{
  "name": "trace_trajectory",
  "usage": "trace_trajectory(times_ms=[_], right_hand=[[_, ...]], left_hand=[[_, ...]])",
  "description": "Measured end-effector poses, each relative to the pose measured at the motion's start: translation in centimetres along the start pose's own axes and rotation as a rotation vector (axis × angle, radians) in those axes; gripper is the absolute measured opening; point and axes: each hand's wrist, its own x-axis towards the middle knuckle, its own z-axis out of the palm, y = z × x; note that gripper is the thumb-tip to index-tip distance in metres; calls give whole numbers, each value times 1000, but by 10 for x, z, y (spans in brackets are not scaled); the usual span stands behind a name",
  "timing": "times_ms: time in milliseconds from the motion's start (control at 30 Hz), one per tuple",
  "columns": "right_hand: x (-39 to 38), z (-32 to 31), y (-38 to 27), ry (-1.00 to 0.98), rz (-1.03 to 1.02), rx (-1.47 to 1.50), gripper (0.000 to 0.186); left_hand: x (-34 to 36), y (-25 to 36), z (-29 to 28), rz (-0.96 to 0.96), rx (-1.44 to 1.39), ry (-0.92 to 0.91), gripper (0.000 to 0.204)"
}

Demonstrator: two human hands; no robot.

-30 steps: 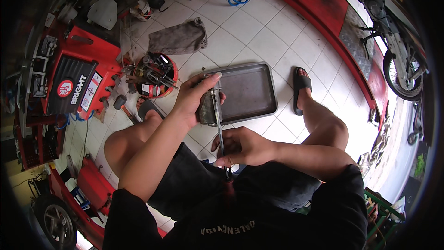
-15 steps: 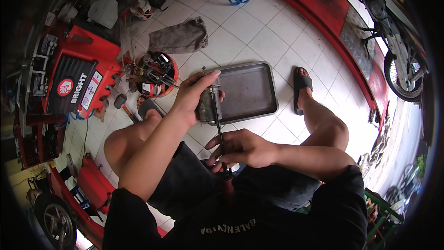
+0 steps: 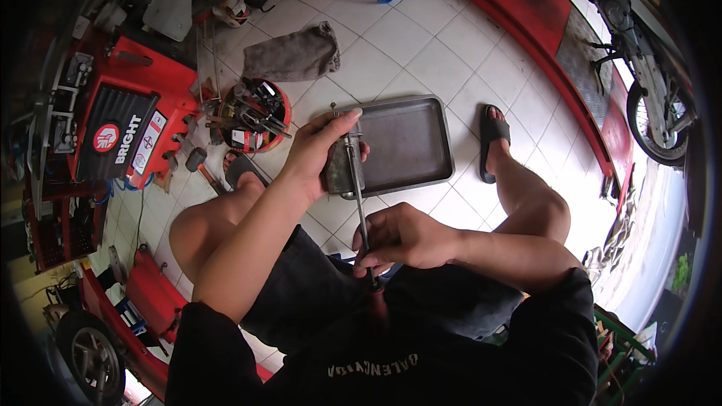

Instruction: The person sits on a low stool in a workshop and uses a screwdriver to disassemble a cylindrical mechanical part, likely a starter motor. They remove screws and internal components, placing them into a metal tray. The person then picks up another similar part and continues the disassembly process.

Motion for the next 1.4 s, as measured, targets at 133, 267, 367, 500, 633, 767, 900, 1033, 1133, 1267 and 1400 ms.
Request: trace_trajectory(times_ms=[133,267,367,500,633,767,900,1033,1133,1267,1400], right_hand=[[2,-1,-8,1,174,-183,35],[2,1,5,10,-125,194,25],[1,0,4,38,-84,227,23],[4,-3,7,50,-62,143,24],[4,-2,6,67,-40,140,22],[4,-1,6,60,-49,125,22],[2,-1,4,69,-66,122,23],[8,-17,10,149,-131,65,26],[21,-40,16,294,-100,9,34],[58,-76,51,381,5,87,37],[98,-106,105,515,217,94,31]], left_hand=[[-1,-1,2,-1,3,0,31],[3,-5,-2,-16,7,-28,31],[0,-4,2,-15,19,0,32],[0,-4,1,-10,15,9,32],[0,-4,0,-9,17,4,32],[3,-2,-2,-3,-12,15,32],[3,0,-5,7,-45,41,31],[14,11,-24,24,-101,94,32],[12,25,-24,37,-224,198,39],[3,47,-27,116,-278,236,41],[-6,54,-32,183,-325,134,41]])
